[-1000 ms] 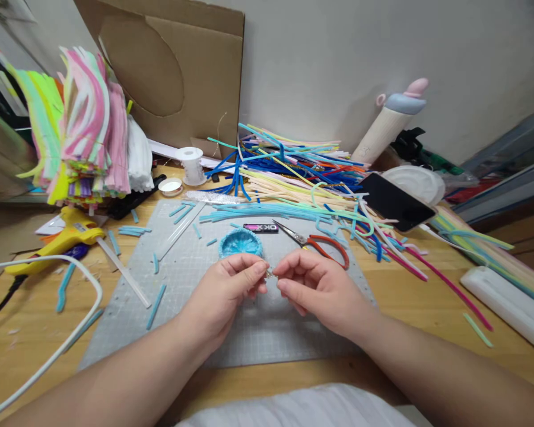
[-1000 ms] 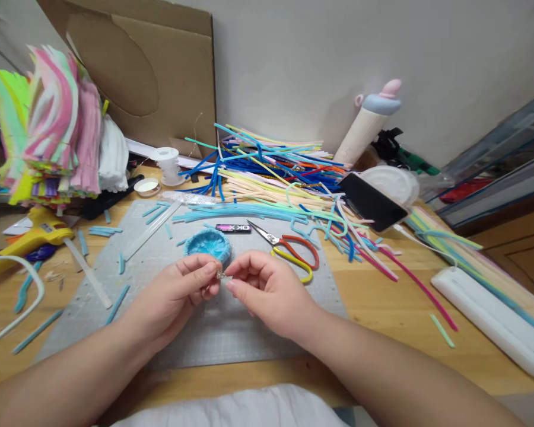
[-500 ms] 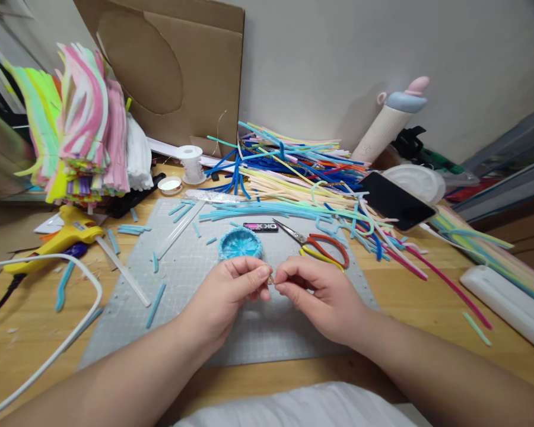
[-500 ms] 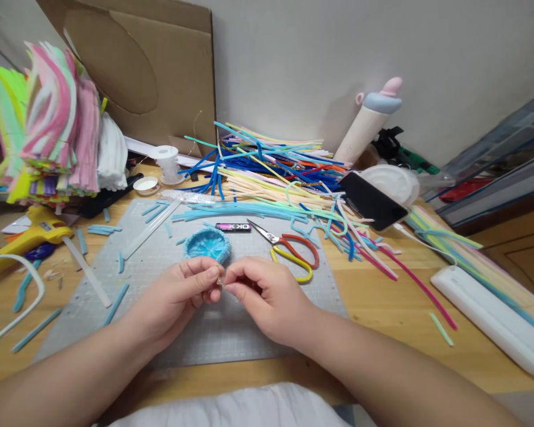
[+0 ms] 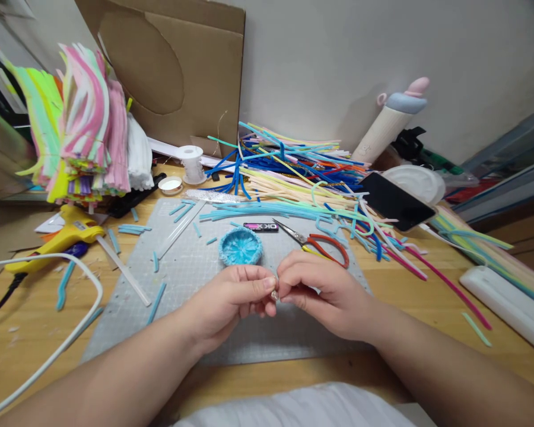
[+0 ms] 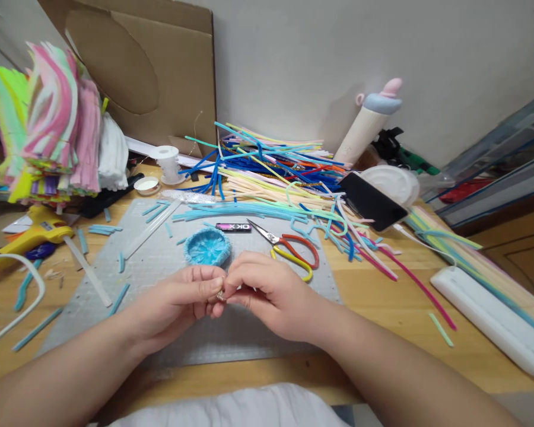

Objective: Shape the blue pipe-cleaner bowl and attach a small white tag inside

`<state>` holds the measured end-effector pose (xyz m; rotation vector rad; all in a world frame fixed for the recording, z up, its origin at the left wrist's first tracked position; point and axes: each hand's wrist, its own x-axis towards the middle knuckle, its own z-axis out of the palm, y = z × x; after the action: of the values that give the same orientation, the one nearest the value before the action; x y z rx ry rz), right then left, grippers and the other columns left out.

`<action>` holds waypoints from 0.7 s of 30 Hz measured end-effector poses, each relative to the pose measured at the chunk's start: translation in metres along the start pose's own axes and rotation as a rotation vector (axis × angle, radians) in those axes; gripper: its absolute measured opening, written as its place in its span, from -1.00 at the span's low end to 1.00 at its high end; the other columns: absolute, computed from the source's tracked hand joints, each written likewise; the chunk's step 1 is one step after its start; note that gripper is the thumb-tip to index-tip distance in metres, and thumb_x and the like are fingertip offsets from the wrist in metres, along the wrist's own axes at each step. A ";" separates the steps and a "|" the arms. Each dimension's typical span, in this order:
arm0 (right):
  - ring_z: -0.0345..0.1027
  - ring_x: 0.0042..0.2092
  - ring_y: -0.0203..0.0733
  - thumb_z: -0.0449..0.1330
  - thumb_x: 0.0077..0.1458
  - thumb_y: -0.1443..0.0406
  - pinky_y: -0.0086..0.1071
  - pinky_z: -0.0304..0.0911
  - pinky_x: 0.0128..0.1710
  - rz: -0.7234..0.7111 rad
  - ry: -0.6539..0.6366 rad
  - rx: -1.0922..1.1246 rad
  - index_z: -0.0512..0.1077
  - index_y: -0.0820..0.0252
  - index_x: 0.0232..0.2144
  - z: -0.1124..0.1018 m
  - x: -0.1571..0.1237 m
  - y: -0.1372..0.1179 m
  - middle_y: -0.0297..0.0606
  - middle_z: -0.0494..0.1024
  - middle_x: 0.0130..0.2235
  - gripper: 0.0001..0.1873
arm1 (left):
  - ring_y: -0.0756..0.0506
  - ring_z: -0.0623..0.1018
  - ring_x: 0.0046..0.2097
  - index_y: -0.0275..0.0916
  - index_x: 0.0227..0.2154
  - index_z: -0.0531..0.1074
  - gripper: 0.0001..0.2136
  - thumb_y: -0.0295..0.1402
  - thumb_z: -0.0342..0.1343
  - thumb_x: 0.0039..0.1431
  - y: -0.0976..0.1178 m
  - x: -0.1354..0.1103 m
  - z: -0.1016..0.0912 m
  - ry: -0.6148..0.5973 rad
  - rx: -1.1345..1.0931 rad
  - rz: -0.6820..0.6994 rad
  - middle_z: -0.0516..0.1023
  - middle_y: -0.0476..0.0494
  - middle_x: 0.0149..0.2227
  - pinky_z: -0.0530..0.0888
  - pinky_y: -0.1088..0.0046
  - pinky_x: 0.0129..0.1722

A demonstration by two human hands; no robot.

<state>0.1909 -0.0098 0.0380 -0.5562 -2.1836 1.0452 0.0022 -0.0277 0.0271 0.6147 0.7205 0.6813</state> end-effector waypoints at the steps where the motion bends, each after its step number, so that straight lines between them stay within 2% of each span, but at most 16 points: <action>1: 0.34 -0.24 -0.28 0.13 0.20 0.43 -0.40 0.25 -0.22 0.005 -0.009 0.000 0.41 0.22 -0.35 0.000 0.000 0.000 -0.24 0.44 -0.33 -0.91 | 0.11 0.41 -0.52 -0.35 -0.55 0.48 -0.77 -0.28 0.35 -0.10 0.000 0.000 0.000 0.000 -0.001 -0.021 0.46 -0.01 -0.57 0.30 0.64 -0.47; 5: 0.29 -0.32 -0.31 0.19 0.16 0.40 -0.44 0.22 -0.32 0.049 0.033 -0.006 0.39 0.21 -0.37 0.000 -0.002 0.001 -0.29 0.41 -0.36 -0.95 | 0.09 0.45 -0.51 -0.36 -0.54 0.49 -0.76 -0.27 0.36 -0.12 0.003 -0.002 -0.002 0.009 0.028 -0.069 0.47 -0.01 -0.55 0.33 0.63 -0.46; 8: 0.21 -0.39 -0.34 0.27 0.10 0.32 -0.47 0.16 -0.45 0.127 0.065 -0.011 0.35 0.19 -0.38 0.000 -0.003 0.003 -0.33 0.37 -0.37 -0.87 | 0.06 0.50 -0.50 -0.35 -0.53 0.49 -0.75 -0.25 0.36 -0.14 0.005 -0.004 -0.004 0.012 0.076 -0.105 0.52 -0.04 -0.52 0.35 0.59 -0.44; 14: 0.17 -0.40 -0.38 0.32 0.04 0.30 -0.49 0.12 -0.44 0.176 -0.052 -0.045 0.35 0.20 -0.41 -0.001 -0.003 0.003 -0.37 0.37 -0.38 -0.81 | 0.02 0.54 -0.49 -0.33 -0.52 0.49 -0.76 -0.24 0.33 -0.13 0.005 -0.004 -0.005 0.021 0.230 -0.162 0.56 -0.06 -0.51 0.28 0.59 -0.47; 21: 0.17 -0.44 -0.39 0.30 0.07 0.27 -0.50 0.12 -0.45 0.143 -0.082 -0.101 0.38 0.17 -0.31 -0.002 -0.003 0.000 -0.41 0.38 -0.40 -0.83 | 0.00 0.55 -0.47 -0.30 -0.57 0.48 -0.79 -0.24 0.31 -0.12 0.009 -0.005 -0.002 0.041 0.338 -0.184 0.56 -0.04 -0.56 0.21 0.57 -0.48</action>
<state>0.1947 -0.0105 0.0379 -0.7364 -2.3066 1.0521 -0.0054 -0.0255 0.0342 0.8330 0.9279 0.4043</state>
